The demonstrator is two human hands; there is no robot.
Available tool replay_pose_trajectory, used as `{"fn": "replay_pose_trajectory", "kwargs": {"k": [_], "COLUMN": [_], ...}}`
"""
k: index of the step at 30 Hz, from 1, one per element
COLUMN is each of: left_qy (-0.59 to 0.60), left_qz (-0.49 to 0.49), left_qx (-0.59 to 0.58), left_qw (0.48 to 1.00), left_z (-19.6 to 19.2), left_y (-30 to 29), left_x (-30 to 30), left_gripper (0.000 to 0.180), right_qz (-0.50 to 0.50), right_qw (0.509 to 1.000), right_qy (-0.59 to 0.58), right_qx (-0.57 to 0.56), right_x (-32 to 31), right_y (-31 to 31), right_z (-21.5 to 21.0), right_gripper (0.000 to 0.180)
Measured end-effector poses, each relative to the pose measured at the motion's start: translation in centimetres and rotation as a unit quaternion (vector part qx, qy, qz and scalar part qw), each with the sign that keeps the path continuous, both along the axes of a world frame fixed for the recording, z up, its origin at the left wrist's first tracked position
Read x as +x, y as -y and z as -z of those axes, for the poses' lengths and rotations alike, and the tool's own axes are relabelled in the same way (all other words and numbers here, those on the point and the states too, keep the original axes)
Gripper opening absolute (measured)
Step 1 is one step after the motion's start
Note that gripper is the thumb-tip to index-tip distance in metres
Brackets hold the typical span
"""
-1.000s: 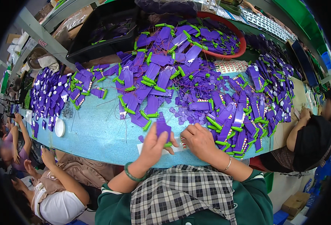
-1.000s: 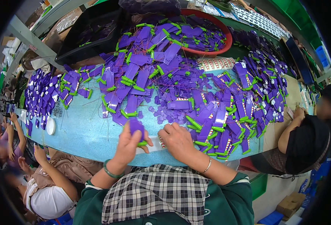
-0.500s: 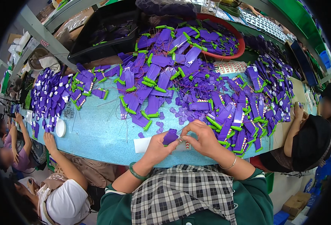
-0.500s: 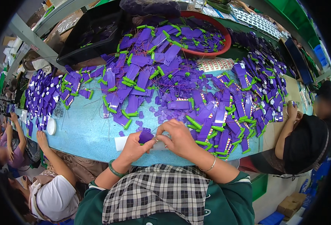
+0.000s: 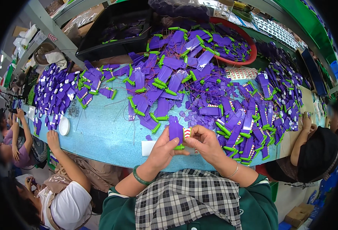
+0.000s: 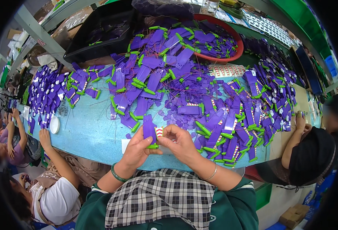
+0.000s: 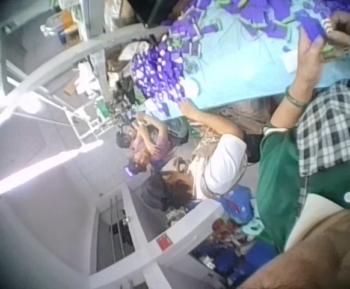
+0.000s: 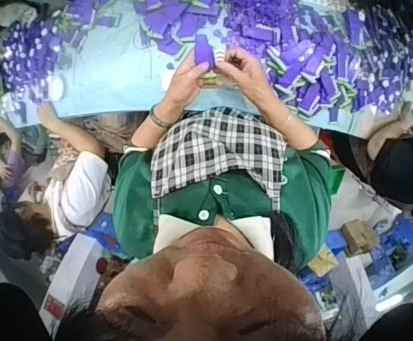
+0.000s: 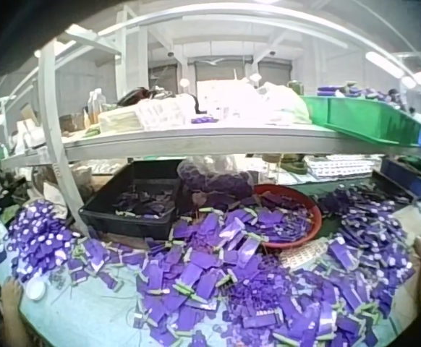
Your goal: The person sits at a table and repeatedly assembles small purple and green plastic components by hand. They pick up a purple piece, insert a green piece into it, and place the finished unit on the table. The process is continuous and repetitive throughout the clip.
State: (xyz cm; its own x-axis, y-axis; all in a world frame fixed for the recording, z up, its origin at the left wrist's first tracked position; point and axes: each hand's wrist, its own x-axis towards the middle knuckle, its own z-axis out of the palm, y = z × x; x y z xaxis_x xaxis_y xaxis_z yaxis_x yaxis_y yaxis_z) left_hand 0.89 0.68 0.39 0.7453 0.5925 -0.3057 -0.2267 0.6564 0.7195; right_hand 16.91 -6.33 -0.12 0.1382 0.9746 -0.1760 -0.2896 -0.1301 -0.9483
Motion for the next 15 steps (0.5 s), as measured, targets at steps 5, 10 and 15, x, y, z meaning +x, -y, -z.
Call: {"fn": "replay_pose_trajectory", "kwargs": {"k": [5, 10, 15], "left_qy": [0.041, 0.049, 0.053], "left_qz": [0.017, 0.024, 0.019], "left_qx": [-0.041, -0.042, -0.045], "left_qw": [0.998, 0.998, 0.997], "left_z": [0.4, 0.4, 0.6], "left_y": [-0.1, 0.0, 0.1], "left_x": [-0.1, 0.0, 0.1], "left_gripper": [0.051, 0.053, 0.053], "right_qz": [0.014, 0.018, 0.027], "right_qw": [0.997, 0.997, 0.996], "right_qy": [-0.074, -0.069, 0.077], "right_qx": [-0.017, -0.013, 0.024], "right_x": [-0.2, -0.2, -0.4], "right_y": [-0.1, -0.2, 0.0], "right_z": [-0.3, 0.0, 0.5], "right_gripper": [0.01, 0.01, 0.011]}}
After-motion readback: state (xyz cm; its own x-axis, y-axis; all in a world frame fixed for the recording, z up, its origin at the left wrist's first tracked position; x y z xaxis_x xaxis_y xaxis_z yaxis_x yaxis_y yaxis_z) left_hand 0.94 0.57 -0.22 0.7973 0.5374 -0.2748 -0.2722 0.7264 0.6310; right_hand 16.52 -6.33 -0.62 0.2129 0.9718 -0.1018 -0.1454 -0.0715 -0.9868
